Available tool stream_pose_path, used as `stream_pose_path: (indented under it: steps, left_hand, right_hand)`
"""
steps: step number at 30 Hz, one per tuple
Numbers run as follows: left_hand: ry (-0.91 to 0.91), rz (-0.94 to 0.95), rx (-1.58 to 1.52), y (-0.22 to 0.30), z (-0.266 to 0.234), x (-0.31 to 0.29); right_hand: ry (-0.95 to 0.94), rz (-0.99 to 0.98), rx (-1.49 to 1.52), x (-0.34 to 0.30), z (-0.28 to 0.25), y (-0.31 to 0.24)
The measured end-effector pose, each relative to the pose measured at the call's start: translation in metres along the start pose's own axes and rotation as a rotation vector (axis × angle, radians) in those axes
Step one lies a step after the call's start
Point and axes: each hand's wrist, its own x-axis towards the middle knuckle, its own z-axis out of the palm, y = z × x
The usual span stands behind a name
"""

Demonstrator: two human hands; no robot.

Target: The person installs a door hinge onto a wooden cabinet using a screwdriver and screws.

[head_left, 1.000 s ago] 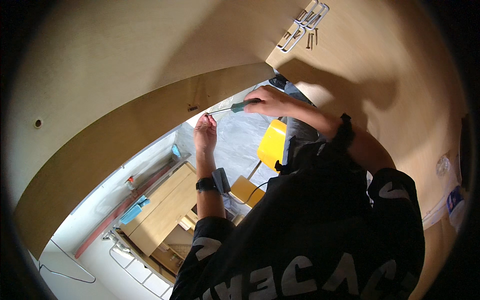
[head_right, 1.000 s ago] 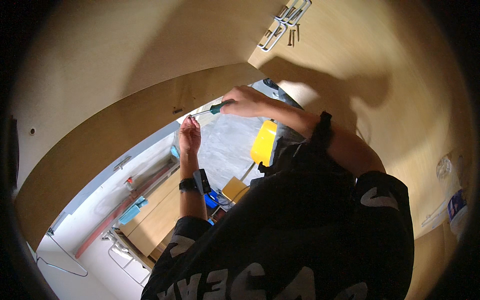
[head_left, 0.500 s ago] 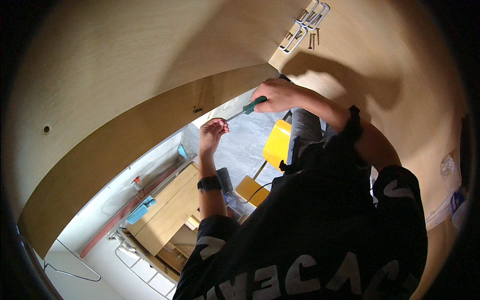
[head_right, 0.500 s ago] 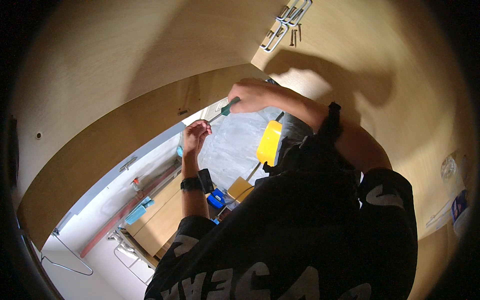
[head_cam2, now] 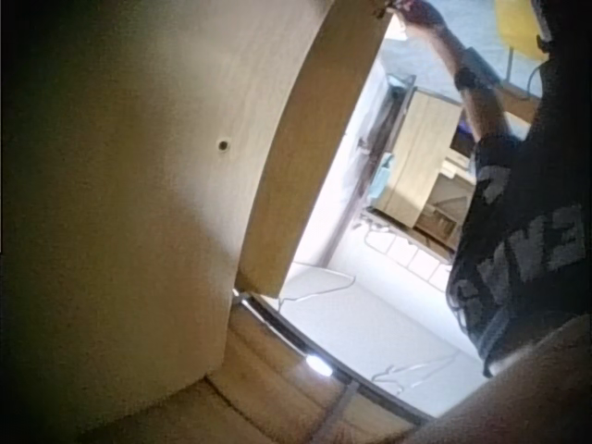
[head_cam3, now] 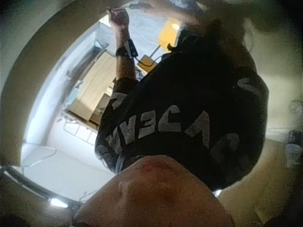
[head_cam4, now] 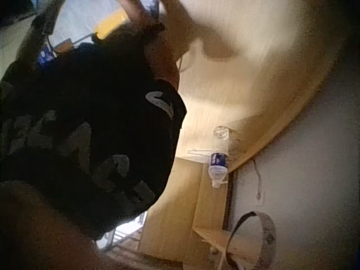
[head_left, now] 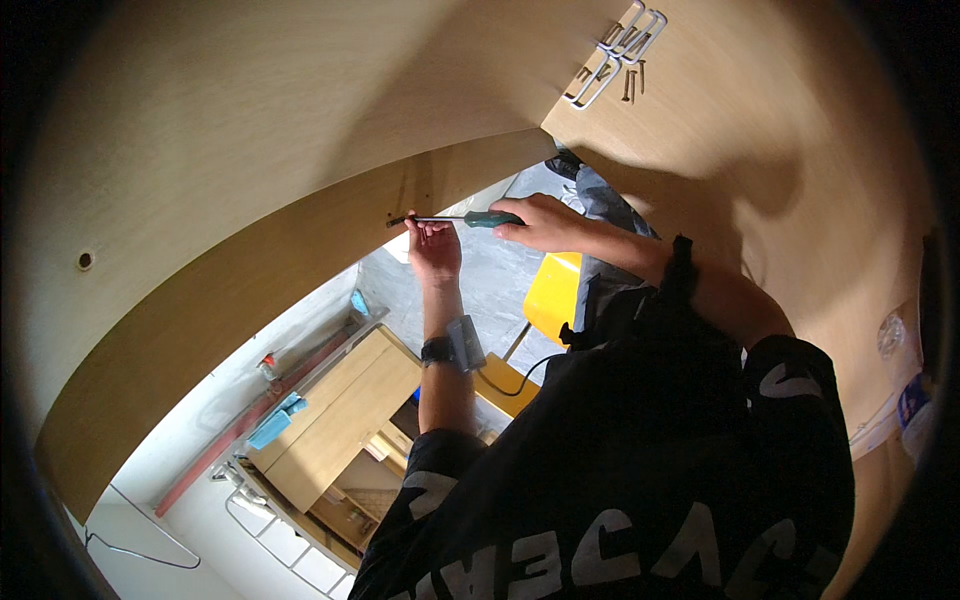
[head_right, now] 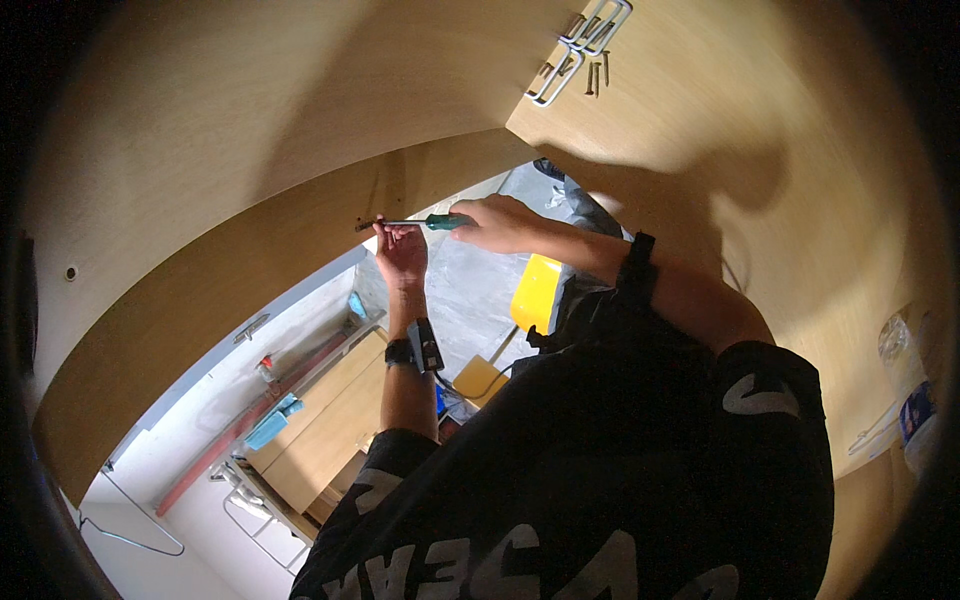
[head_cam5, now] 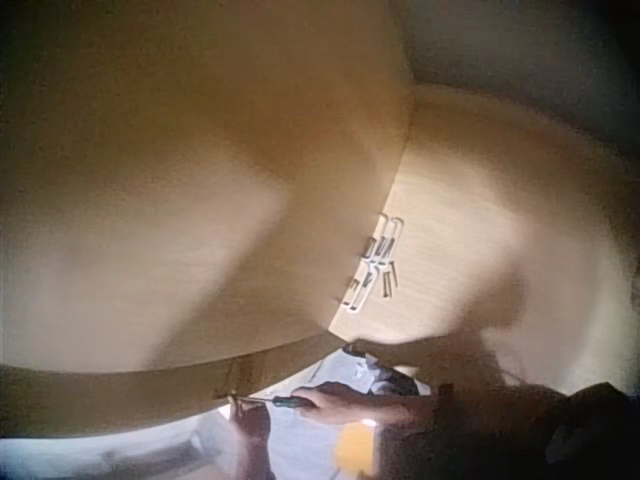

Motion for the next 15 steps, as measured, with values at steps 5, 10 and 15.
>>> stream_pose_path:
  steps: [5, 10, 15]
  left_hand:
    - [-0.12, 0.009, -0.06, -0.003, -0.002, 0.0]
    - [-0.068, 0.029, -0.027, -0.002, -0.001, 0.002]
    - [-0.05, 0.041, -0.018, -0.004, 0.002, 0.001]
  right_hand:
    - [0.014, 0.007, -0.001, 0.007, 0.005, 0.004]
    - [0.052, -0.064, -0.09, 0.013, 0.001, 0.001]
    - [0.018, -0.064, -0.142, 0.018, -0.008, -0.007]
